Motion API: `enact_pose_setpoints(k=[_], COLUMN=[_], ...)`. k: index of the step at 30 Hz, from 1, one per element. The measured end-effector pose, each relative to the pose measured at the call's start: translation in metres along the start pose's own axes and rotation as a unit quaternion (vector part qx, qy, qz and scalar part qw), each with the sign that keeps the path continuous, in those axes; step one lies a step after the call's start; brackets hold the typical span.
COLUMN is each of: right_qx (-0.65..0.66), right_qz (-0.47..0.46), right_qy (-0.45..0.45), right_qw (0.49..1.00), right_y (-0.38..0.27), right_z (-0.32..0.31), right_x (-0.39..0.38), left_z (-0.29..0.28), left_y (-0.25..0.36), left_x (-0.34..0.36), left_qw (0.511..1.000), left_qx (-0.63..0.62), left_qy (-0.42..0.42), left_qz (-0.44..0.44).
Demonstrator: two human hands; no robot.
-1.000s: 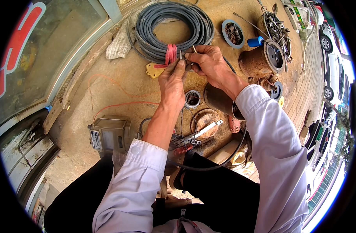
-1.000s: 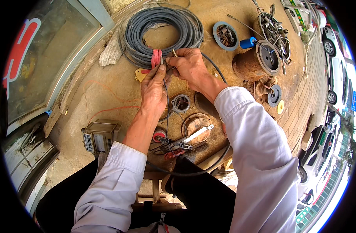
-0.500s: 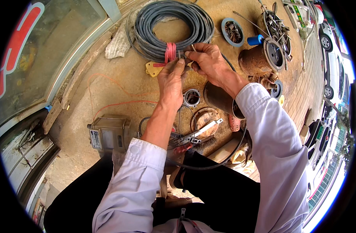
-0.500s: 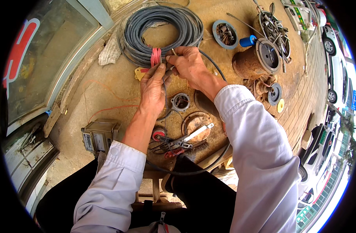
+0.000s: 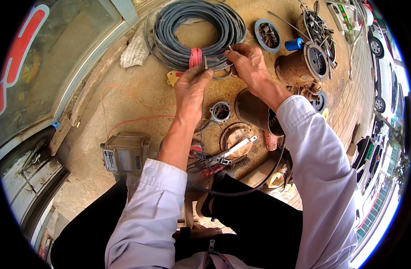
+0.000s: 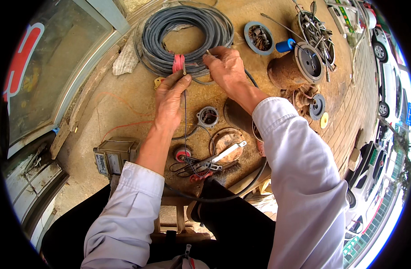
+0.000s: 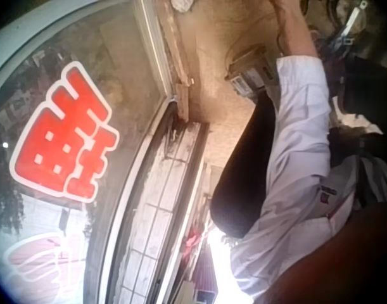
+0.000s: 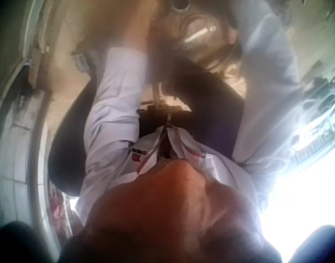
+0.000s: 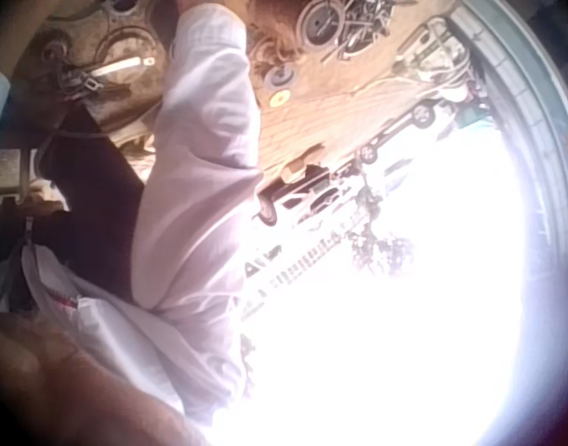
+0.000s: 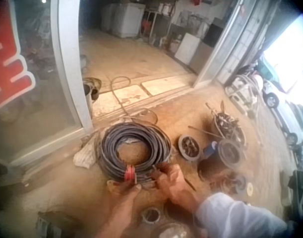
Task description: The person sits on a low stool and works on a small gray electrical box, using a screwdriver to tighten screws and connect wires. They handle a coiled gray cable, a red power tool, and various metal parts, repeatedly adjusting the box and its connections.
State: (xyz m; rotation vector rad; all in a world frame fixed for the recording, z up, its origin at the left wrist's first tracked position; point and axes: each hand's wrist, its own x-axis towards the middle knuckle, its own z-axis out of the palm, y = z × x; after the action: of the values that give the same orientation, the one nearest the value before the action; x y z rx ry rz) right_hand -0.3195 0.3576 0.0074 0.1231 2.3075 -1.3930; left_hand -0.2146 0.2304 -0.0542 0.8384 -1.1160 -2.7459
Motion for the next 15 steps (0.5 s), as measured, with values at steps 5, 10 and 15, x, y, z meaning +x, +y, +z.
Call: enact_pose_setpoints(k=[5, 10, 15], right_qx=[-0.082, -0.114, -0.325], right_qz=[0.019, 0.052, -0.118], right_qy=[-0.052, -0.185, -0.275], right_qw=[0.995, 0.975, 0.897], right_y=[0.005, 0.018, 0.056], right_z=[-0.018, -0.022, -0.021], right_x=[-0.009, -0.047, -0.057], left_z=[-0.017, -0.046, -0.048], left_y=[0.01, 0.035, 0.051], left_x=[0.003, 0.011, -0.013], left_qw=[0.997, 0.984, 0.973], left_qx=[0.066, 0.124, 0.164], left_qy=[0.046, 0.124, 0.158], left_qz=[0.003, 0.031, 0.031])
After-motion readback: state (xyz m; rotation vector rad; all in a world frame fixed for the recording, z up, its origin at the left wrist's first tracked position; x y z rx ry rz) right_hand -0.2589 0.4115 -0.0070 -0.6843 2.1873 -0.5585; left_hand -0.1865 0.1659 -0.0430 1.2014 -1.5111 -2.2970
